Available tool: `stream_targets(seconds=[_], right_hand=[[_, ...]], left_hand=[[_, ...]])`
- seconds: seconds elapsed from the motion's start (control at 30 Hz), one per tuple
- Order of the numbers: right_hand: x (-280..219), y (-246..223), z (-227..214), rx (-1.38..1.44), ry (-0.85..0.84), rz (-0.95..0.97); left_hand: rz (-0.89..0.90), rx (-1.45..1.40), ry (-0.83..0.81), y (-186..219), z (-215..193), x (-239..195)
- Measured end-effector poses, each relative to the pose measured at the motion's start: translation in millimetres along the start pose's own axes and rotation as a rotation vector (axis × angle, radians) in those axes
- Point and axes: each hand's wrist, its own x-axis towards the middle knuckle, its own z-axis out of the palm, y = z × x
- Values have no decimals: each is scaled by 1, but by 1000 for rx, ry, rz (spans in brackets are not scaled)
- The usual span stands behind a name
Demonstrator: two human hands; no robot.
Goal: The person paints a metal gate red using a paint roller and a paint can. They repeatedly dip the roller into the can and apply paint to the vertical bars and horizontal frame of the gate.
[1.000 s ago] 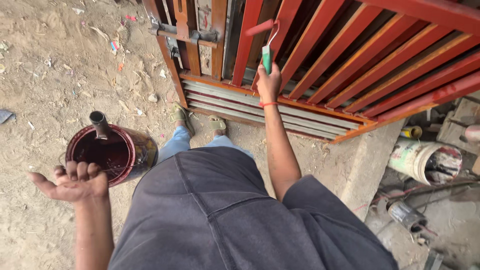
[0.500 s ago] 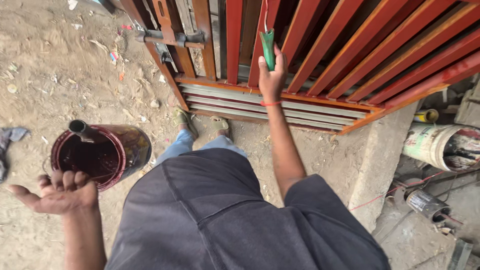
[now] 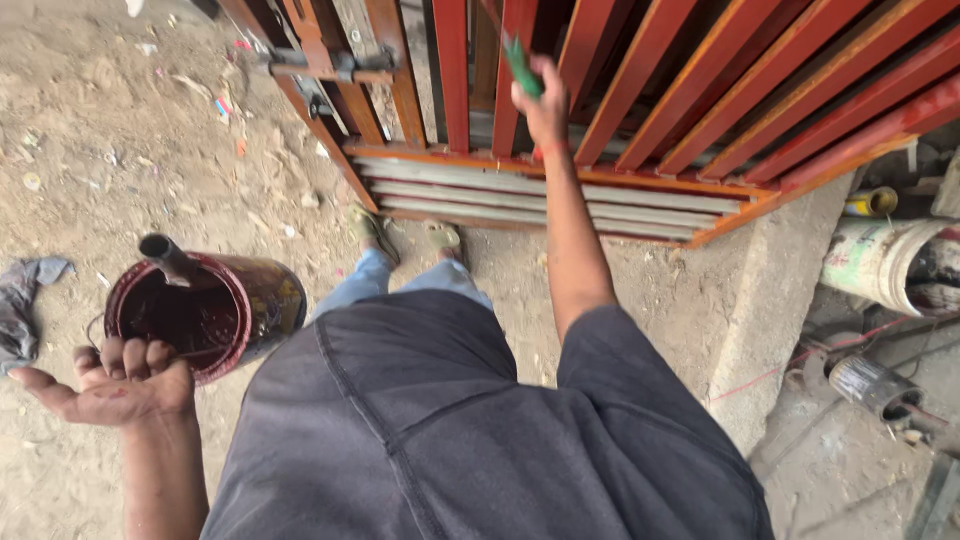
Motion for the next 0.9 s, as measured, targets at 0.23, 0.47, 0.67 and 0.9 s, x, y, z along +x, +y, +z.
stream_targets(seconds=[0.23,0.47,0.67,0.9], right_hand=[[-27,-6,4,-112,64,-226],[1,-60,24,-405,166,-440],[-66,-29,42,-864,174,-475],[-75,-57,67,-737,266,-455]], left_hand=[[216,245,457,-17,47,-6],[215,284,527,-25,71,3],[108,125,312,-20,43,-6],[152,136,470,-25,31,9]])
